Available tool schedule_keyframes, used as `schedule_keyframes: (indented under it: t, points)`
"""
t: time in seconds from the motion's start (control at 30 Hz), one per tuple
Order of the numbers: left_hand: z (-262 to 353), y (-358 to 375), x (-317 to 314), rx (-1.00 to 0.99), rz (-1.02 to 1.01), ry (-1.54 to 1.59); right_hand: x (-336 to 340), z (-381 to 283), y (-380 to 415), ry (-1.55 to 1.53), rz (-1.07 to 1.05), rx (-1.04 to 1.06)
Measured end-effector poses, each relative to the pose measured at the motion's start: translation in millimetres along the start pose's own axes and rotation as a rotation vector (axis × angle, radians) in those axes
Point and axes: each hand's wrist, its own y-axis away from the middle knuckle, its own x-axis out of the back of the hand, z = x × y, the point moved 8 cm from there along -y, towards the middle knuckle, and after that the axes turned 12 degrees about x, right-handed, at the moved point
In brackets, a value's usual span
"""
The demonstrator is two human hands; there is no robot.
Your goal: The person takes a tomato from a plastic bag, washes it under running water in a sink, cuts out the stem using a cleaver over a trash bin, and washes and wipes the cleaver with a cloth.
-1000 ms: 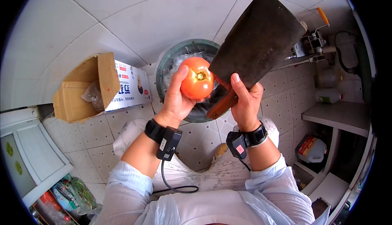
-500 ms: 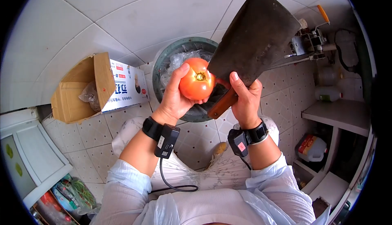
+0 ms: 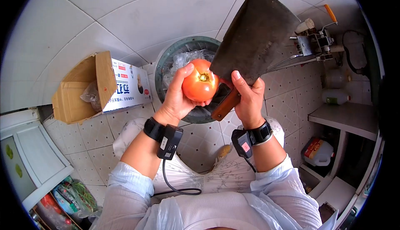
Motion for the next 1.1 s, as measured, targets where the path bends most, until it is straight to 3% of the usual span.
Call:
schedule_keyframes:
  t: [0.47, 0.7, 0.8, 1.0, 1.1]
  points:
    - [1.4, -0.1, -7.2, -0.03, -0.06, 0.015, 2.0, 2.2, -0.5, -0.036, 0.01, -0.017]
    - [-12.3, -4.9, 3.2, 0.013, 0.071, -0.015, 3.0, 4.8, -1.7, -0.012, -0.032, -0.055]
    - [-1.5, -2.6, -7.8, 0.026, -0.108, 0.067, 4.4, 6.2, -3.0, -0.044, -0.008, -0.047]
    - [3.1, 0.8, -16.6, 0.001, -0.234, -0.015, 3.5, -1.8, -6.9, -0.114, 0.04, -0.037]
    - [3.1, -2.6, -6.1, 0.012, -0.111, 0.028, -2.5, -3.1, -6.7, -0.155, -0.048, -0.052]
